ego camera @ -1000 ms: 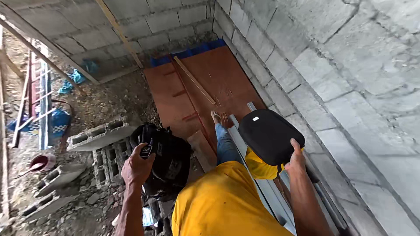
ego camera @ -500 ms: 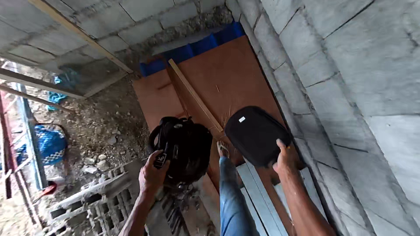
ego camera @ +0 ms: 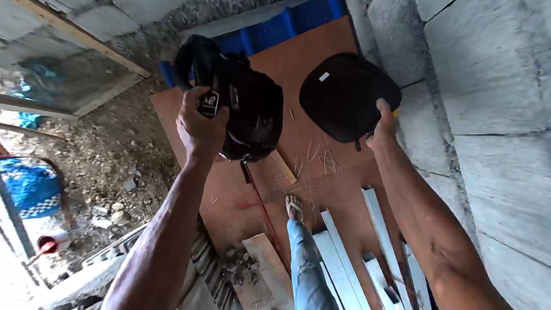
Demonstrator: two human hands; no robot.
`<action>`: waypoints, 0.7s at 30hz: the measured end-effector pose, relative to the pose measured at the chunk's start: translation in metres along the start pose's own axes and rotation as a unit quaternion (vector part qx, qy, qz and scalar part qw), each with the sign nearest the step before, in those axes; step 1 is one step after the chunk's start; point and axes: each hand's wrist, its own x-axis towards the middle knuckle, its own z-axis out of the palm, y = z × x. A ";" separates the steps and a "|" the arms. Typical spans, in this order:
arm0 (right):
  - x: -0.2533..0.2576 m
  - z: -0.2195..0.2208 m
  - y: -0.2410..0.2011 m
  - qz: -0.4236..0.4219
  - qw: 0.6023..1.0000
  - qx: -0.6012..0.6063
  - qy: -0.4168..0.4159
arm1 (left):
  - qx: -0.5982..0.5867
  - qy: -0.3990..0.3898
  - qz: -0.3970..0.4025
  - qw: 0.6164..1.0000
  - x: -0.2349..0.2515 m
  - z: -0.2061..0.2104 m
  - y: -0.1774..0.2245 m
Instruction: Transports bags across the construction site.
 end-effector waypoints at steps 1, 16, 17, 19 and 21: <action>0.010 0.009 0.000 -0.007 1.000 0.014 -0.009 | -0.005 0.006 -0.002 1.000 0.013 0.008 0.005; 0.057 0.084 0.148 -0.028 0.997 -0.019 0.067 | 0.025 -0.017 -0.105 0.994 0.051 0.155 -0.082; 0.056 0.087 0.156 -0.049 0.997 -0.004 0.062 | 0.033 -0.014 -0.102 0.994 0.055 0.156 -0.088; 0.052 0.082 0.171 -0.094 0.995 0.013 0.035 | 0.047 -0.010 -0.104 0.993 0.062 0.154 -0.104; 0.047 0.064 0.180 -0.141 0.990 -0.010 -0.012 | 0.052 -0.002 -0.106 0.993 0.074 0.150 -0.115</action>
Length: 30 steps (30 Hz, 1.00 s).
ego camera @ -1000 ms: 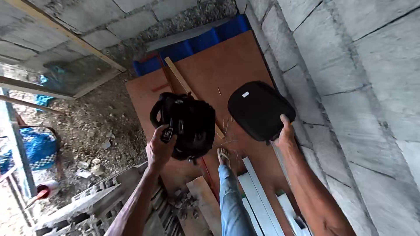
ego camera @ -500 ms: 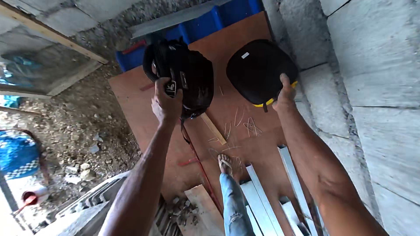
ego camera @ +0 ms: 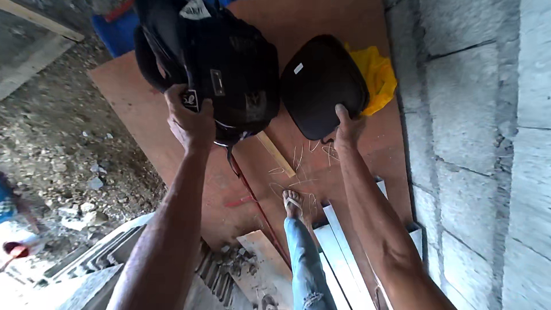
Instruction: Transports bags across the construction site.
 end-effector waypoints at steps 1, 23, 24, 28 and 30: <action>-0.005 -0.016 0.001 -0.006 0.999 -0.028 -0.038 | 0.001 0.002 0.002 1.000 0.007 -0.002 -0.002; -0.049 -0.010 0.079 0.015 0.855 -0.375 -0.356 | -0.131 -0.080 0.053 0.987 0.003 0.015 -0.033; -0.046 -0.020 0.078 0.006 0.878 -0.346 -0.332 | -0.153 -0.086 0.053 0.983 -0.004 0.014 -0.037; -0.028 -0.054 0.059 0.024 0.912 -0.346 -0.218 | -0.258 -0.058 0.129 0.956 -0.059 0.016 -0.070; -0.018 -0.061 0.044 0.053 0.901 -0.388 -0.187 | -0.256 -0.071 0.125 0.956 -0.108 0.012 -0.096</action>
